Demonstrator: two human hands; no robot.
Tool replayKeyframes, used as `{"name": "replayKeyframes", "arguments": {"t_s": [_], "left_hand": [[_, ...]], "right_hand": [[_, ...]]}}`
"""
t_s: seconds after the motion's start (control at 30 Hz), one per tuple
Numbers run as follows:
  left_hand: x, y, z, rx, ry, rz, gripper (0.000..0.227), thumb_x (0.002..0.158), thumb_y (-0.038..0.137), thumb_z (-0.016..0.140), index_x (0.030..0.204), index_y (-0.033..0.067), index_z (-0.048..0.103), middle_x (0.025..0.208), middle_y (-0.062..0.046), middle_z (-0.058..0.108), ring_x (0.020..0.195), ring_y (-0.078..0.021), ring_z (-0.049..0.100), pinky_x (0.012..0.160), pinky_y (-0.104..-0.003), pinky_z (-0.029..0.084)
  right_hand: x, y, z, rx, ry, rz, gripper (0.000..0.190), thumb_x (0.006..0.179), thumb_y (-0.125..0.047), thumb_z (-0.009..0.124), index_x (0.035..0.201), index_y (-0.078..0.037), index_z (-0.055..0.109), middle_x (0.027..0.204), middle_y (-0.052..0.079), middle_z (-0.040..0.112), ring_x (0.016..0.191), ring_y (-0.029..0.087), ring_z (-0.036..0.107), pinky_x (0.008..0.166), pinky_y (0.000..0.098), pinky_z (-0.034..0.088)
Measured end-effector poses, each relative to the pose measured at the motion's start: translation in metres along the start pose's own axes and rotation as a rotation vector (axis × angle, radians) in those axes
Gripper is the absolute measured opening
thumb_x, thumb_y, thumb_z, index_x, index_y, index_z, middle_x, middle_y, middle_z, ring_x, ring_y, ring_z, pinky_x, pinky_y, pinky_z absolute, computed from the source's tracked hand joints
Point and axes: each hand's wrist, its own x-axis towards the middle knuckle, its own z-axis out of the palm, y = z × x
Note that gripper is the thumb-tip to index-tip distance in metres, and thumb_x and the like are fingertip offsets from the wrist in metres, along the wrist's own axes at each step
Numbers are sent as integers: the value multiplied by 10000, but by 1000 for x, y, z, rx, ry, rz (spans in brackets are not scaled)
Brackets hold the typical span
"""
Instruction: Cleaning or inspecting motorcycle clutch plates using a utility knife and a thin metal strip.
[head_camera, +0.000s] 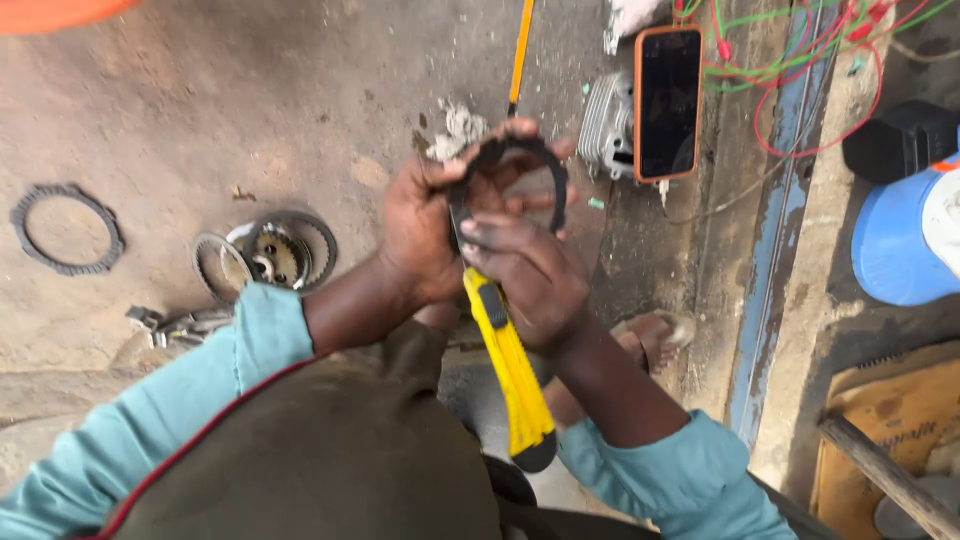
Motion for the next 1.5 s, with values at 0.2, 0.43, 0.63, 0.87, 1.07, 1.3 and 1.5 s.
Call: {"name": "replayKeyframes", "arguments": {"t_s": [0.2,0.43,0.63,0.87,1.07,1.3,1.5], "left_hand": [[2,7,6,10,45,10,683,895,416,511,1494,90,470,1601,-248,452,1372,-426,548,1090,-607,523],[5,14,4,57,-7,14,711,883,445,521,1510,115,465,1618,-227,442,1394,-427,536,1091,-611,523],[1,12,5,60,11,2,656,943,424,514,1488,61,467,1567,-251,450,1277,-417,539,1046,-592,507],[-4,6,2,-20,20,-18,670,915,426,523,1490,83,510,1591,-246,468,1306,-430,564,1049,-622,527],[-7,4,2,-55,66,-38,677,895,438,542,1484,106,499,1595,-217,458,1359,-440,542,1048,-624,512],[-5,7,2,16,78,-13,693,892,454,521,1495,112,489,1593,-220,456,1371,-451,530,1057,-626,497],[-2,11,3,46,139,-6,638,916,423,501,1477,120,477,1597,-223,455,1362,-451,535,1092,-633,499]], "right_hand": [[-15,8,8,-8,30,-48,163,911,-39,751,1063,6,713,1174,164,722,1119,312,747,924,411,645],[-8,2,5,-8,13,-44,153,879,-72,755,1019,-19,723,1146,138,728,1118,320,751,947,457,612],[-11,2,9,59,30,-17,170,910,-43,751,1061,26,713,1178,186,717,1137,333,740,960,428,632],[-16,-5,8,53,11,41,161,926,-23,742,1076,28,711,1192,186,720,1163,324,734,967,413,632],[-12,-7,10,58,17,81,166,924,-18,747,1081,26,715,1189,187,723,1157,312,737,941,387,637],[-6,-1,9,34,39,71,161,906,-9,752,1058,36,721,1171,199,736,1120,306,744,938,380,621],[-18,-7,15,99,78,56,113,944,-40,748,1043,7,719,1166,159,722,1155,308,741,1013,413,623]]}}
